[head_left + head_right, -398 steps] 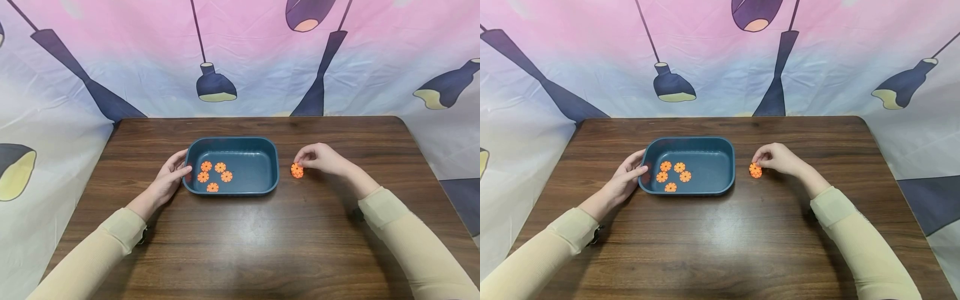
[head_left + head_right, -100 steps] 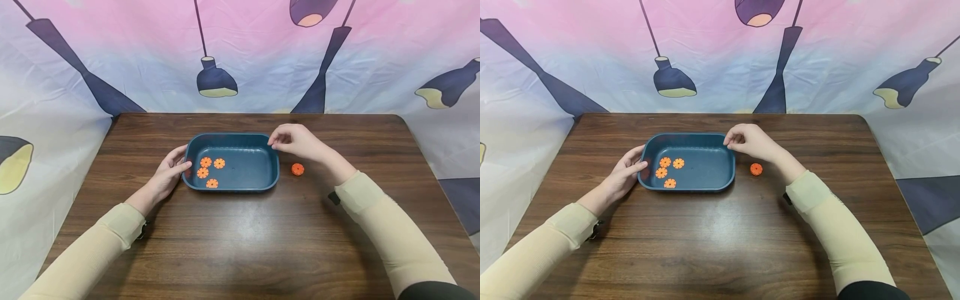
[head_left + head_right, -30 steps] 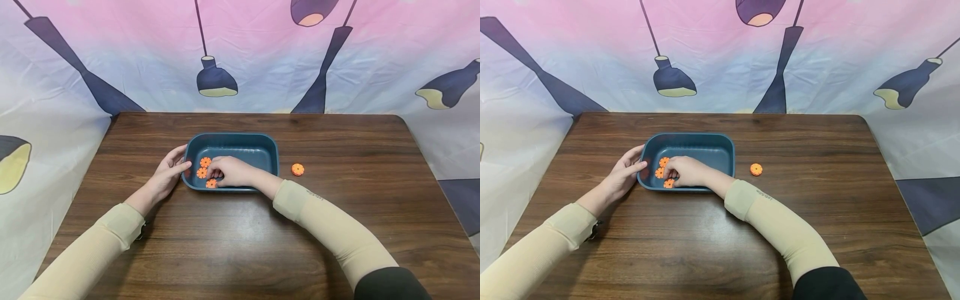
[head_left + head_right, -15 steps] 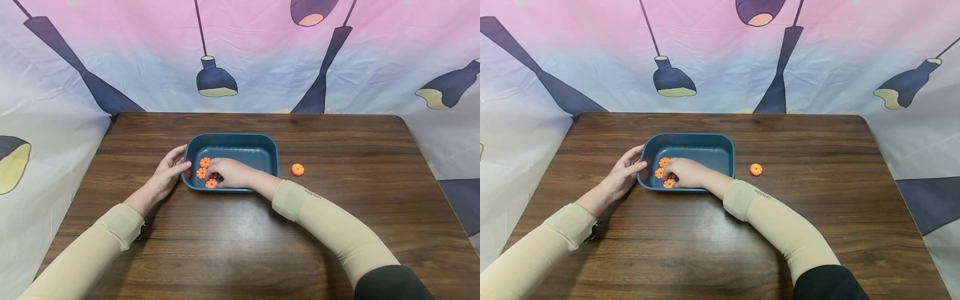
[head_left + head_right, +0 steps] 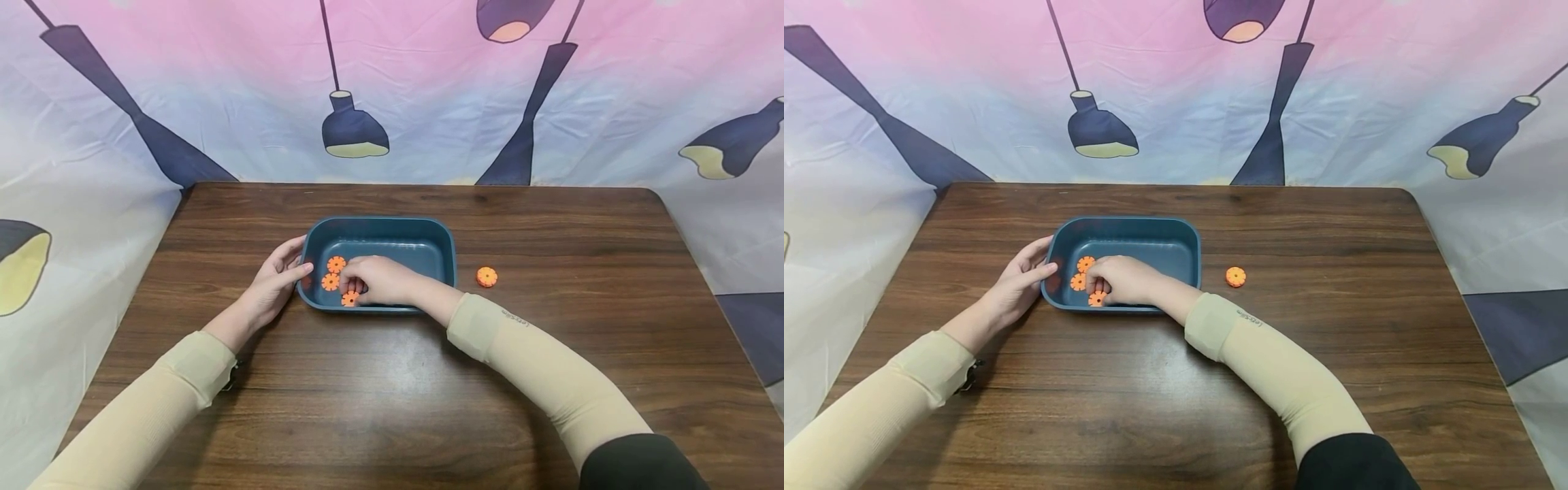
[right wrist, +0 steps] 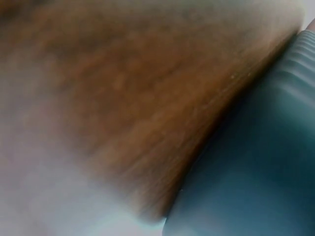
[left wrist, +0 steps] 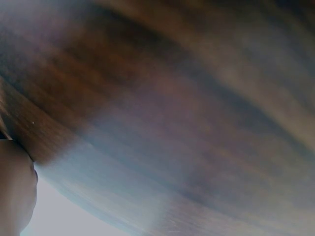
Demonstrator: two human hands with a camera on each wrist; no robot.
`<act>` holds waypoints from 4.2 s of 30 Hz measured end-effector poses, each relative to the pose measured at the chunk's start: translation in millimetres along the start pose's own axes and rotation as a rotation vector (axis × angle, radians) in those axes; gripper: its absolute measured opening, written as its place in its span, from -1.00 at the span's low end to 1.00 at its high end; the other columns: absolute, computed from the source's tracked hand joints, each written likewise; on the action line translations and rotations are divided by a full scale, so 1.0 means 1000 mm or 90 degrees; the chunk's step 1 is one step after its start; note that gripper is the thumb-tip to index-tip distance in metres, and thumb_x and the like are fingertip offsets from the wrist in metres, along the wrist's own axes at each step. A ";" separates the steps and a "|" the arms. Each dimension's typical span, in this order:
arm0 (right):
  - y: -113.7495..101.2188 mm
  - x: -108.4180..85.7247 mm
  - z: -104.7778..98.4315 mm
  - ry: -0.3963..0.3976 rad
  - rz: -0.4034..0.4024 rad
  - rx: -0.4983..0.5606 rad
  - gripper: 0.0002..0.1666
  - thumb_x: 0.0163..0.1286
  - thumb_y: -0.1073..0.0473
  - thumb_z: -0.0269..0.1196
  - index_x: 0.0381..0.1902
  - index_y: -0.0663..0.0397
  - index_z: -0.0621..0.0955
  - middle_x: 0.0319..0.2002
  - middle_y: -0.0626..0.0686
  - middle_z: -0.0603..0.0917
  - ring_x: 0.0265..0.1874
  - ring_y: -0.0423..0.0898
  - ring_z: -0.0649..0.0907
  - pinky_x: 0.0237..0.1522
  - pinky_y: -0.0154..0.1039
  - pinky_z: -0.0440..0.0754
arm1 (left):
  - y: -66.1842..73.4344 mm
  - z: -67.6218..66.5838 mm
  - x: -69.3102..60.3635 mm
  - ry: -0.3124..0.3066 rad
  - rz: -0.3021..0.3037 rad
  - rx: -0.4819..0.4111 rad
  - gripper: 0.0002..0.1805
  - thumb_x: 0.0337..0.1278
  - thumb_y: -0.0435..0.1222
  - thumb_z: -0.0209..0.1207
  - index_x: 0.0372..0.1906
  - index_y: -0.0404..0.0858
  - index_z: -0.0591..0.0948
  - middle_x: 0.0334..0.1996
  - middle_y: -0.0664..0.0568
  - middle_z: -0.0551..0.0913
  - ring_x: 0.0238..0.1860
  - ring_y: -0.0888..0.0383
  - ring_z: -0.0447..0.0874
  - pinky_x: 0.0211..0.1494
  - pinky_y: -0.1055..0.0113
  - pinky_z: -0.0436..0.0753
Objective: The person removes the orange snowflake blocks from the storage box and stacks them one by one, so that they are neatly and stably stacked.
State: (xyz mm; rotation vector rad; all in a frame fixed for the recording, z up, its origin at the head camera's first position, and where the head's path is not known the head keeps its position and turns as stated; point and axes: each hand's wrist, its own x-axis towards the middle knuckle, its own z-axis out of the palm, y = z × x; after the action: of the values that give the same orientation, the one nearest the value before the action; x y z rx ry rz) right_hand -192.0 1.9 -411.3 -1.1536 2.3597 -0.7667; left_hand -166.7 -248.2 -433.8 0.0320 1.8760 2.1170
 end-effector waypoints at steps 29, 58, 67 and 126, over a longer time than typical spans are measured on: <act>0.009 -0.063 -0.051 0.152 -0.036 0.101 -0.92 0.46 0.29 0.41 -0.14 0.01 0.76 -0.16 -0.03 0.77 -0.21 -0.18 0.70 -0.07 -0.27 0.74 | 0.001 0.001 -0.002 0.013 -0.011 0.008 -0.51 0.54 -0.41 0.12 0.43 -0.01 0.42 0.27 0.27 0.50 0.30 0.39 0.50 0.26 0.60 0.54; 0.058 -0.156 -0.080 0.309 0.090 0.109 -0.87 0.46 0.30 0.40 -0.10 0.01 0.80 -0.22 0.00 0.79 -0.25 -0.22 0.67 -0.18 -0.41 0.64 | 0.001 0.001 -0.001 0.009 -0.005 0.002 -0.50 0.54 -0.42 0.12 0.45 -0.04 0.41 0.29 0.24 0.50 0.30 0.37 0.50 0.25 0.59 0.54; 0.076 -0.173 -0.078 0.327 0.118 0.097 -0.90 0.45 0.31 0.41 -0.11 0.07 0.79 -0.21 0.05 0.77 -0.25 -0.27 0.64 -0.17 -0.48 0.62 | 0.001 0.001 -0.002 0.009 -0.005 0.005 -0.49 0.54 -0.42 0.12 0.45 -0.05 0.41 0.29 0.26 0.50 0.31 0.39 0.49 0.28 0.60 0.53; 0.117 -0.181 -0.071 0.201 0.232 0.063 -0.85 0.39 0.42 0.40 -0.13 0.16 0.80 -0.18 0.13 0.82 -0.28 -0.13 0.64 -0.17 -0.43 0.60 | 0.001 0.001 -0.002 0.013 -0.009 -0.004 -0.49 0.54 -0.44 0.10 0.44 -0.03 0.42 0.27 0.27 0.51 0.30 0.41 0.50 0.29 0.61 0.54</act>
State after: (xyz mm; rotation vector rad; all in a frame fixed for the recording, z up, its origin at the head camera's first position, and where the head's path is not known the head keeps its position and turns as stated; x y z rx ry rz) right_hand -196.1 228.9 -410.4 -0.5672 2.6443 -0.9751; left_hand -165.2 -248.1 -432.8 -0.0045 1.8745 2.1218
